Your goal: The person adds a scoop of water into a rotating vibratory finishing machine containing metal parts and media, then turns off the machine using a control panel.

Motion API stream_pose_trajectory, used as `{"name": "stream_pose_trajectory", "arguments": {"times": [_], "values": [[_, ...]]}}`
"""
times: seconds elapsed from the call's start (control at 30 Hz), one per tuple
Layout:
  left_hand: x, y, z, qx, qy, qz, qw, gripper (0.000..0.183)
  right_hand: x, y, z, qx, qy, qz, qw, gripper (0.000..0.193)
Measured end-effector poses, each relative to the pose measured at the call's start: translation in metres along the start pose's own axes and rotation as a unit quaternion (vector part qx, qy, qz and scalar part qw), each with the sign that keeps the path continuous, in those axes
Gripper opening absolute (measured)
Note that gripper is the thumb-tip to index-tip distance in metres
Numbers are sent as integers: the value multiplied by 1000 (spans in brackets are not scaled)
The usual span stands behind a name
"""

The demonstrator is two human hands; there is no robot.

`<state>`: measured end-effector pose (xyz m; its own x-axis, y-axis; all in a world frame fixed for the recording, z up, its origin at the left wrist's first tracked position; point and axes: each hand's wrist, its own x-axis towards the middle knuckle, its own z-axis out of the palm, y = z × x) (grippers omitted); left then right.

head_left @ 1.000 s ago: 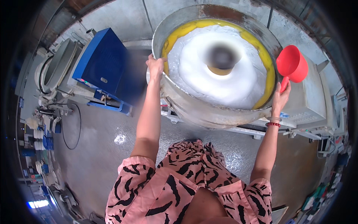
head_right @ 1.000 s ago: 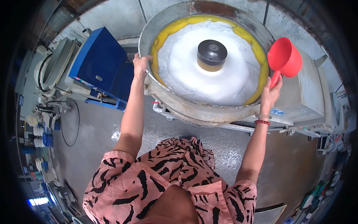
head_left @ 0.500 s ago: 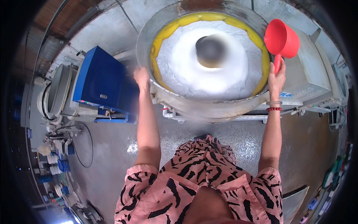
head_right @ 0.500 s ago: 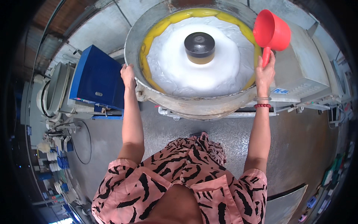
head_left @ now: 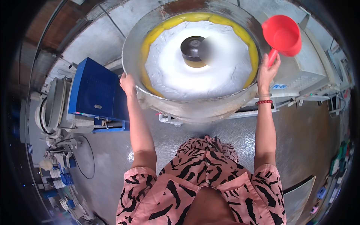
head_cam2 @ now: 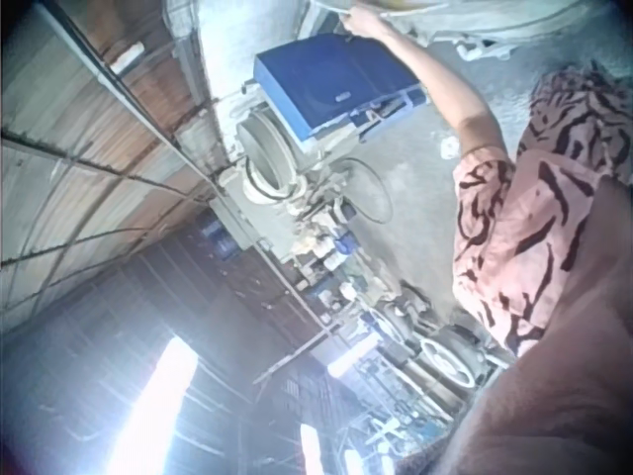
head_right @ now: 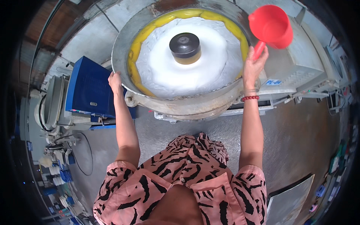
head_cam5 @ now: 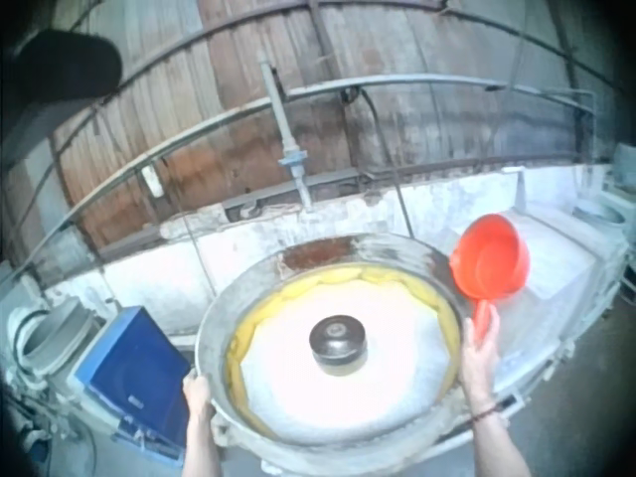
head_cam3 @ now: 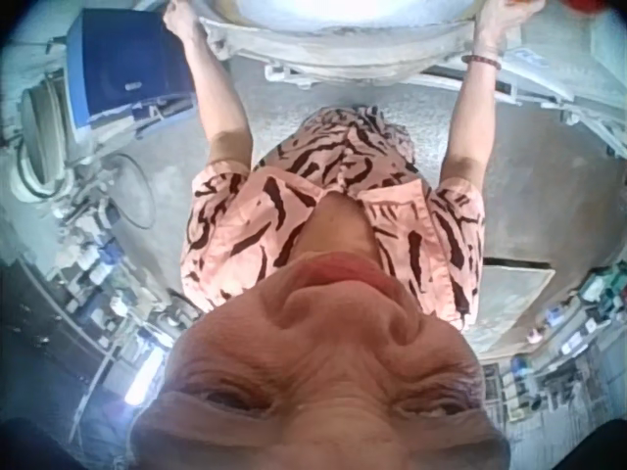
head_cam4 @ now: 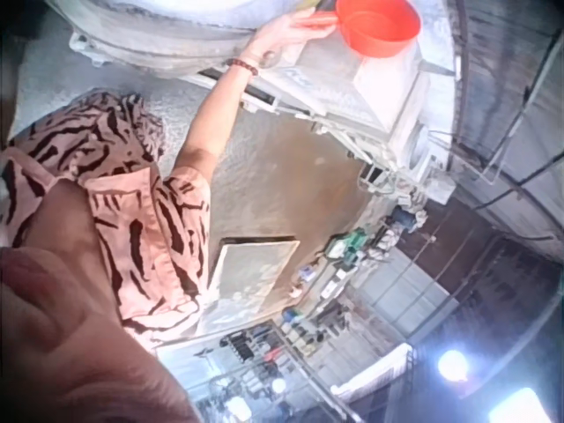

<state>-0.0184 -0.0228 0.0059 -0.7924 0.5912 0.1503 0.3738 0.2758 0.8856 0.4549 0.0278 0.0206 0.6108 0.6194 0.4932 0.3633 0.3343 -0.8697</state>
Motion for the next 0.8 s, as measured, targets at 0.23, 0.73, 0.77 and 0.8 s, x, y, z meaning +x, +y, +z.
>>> {"name": "stream_pose_trajectory", "arguments": {"times": [0.23, 0.73, 0.77, 0.8], "values": [[2, -3, 3, -17, -4, 0, 1000, 35, -1, -23, -4, -39, -68, 30, 996, 57], [5, -2, 6, -1, -7, 20, 1000, 40, 0, -14, -3, -60, -43, -61, 995, 52], [5, -5, 4, 18, 8, 14, 1000, 41, -3, -18, -1, -53, -65, -73, 994, 52], [5, -5, 3, 30, 9, -5, 999, 42, -5, -20, -1, -60, -65, -69, 994, 52]]}}
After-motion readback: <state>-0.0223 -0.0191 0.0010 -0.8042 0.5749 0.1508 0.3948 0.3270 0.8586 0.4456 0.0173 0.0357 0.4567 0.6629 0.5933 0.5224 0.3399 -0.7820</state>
